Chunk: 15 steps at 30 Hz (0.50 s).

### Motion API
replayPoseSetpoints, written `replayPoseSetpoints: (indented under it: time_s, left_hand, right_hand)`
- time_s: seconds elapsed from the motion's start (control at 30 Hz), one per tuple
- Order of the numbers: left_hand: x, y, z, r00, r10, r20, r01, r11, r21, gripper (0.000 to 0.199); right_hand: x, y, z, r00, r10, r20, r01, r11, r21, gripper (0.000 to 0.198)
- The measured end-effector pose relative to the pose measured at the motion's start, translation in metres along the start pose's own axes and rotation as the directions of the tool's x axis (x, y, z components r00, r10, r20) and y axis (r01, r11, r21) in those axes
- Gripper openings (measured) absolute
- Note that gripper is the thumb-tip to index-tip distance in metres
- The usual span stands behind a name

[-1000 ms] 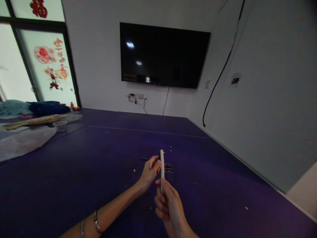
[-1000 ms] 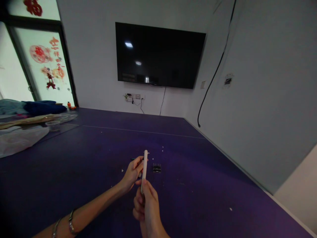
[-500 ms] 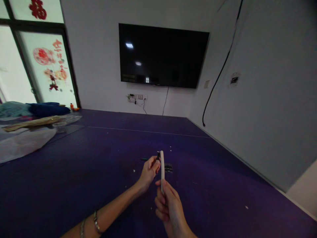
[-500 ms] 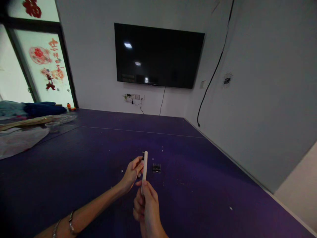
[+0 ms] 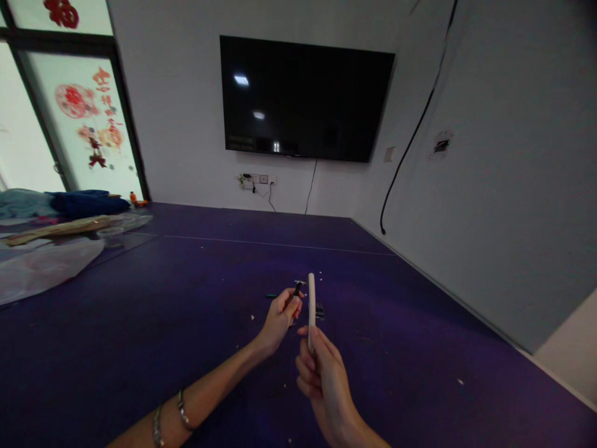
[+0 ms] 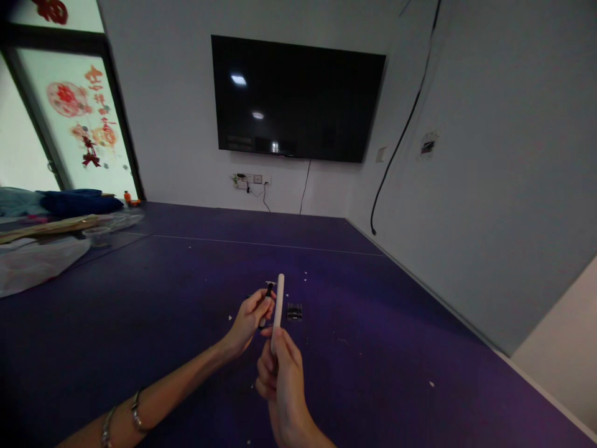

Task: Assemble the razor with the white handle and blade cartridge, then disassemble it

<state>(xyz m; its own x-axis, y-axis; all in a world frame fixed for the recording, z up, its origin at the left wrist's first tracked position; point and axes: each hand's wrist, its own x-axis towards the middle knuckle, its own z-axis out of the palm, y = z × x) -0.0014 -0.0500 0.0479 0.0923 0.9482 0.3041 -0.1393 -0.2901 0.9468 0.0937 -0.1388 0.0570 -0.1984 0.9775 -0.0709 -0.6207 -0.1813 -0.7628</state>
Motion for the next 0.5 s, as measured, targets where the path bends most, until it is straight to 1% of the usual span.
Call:
replayPoseSetpoints:
  time_s: [0.1,0.17,0.23,0.27,0.3,0.33,0.4,0.43,0.5]
  left_hand:
    - [0.002,0.001,-0.001,0.998,0.045,0.035,-0.045,0.999,0.007,0.02]
    - [0.004,0.002,-0.003,0.994,0.093,0.053,-0.094,0.995,0.023,0.019]
    - [0.006,0.004,-0.006,0.986,0.148,0.071,-0.152,0.987,0.049,0.02]
    - [0.007,0.005,-0.008,0.982,0.173,0.08,-0.178,0.982,0.065,0.021]
    - [0.008,0.006,-0.01,0.977,0.195,0.091,-0.202,0.976,0.083,0.022]
    - [0.009,0.006,-0.012,0.972,0.212,0.102,-0.222,0.97,0.103,0.023]
    - [0.01,0.006,-0.014,0.963,0.238,0.124,-0.255,0.956,0.147,0.024]
    - [0.011,0.006,-0.016,0.959,0.246,0.138,-0.267,0.949,0.166,0.025]
    - [0.011,0.005,-0.017,0.954,0.25,0.165,-0.279,0.942,0.188,0.026]
  right_hand:
    - [0.006,-0.025,0.001,0.995,-0.093,0.018,0.094,0.995,-0.03,0.028]
    - [0.014,-0.047,0.0,0.986,-0.158,0.048,0.161,0.983,-0.092,0.027]
    - [0.025,-0.071,-0.006,0.976,-0.186,0.115,0.208,0.951,-0.227,0.027]
    - [0.031,-0.083,-0.01,0.973,-0.181,0.144,0.22,0.916,-0.336,0.026]
    - [0.037,-0.094,-0.015,0.967,-0.186,0.174,0.246,0.861,-0.446,0.027]
    - [0.043,-0.105,-0.021,0.955,-0.22,0.2,0.295,0.789,-0.539,0.027]
    - [0.052,-0.123,-0.033,0.922,-0.283,0.264,0.385,0.608,-0.694,0.028]
    - [0.054,-0.129,-0.038,0.903,-0.302,0.306,0.425,0.514,-0.745,0.031]
    - [0.055,-0.138,-0.046,0.877,-0.265,0.4,0.474,0.345,-0.81,0.032]
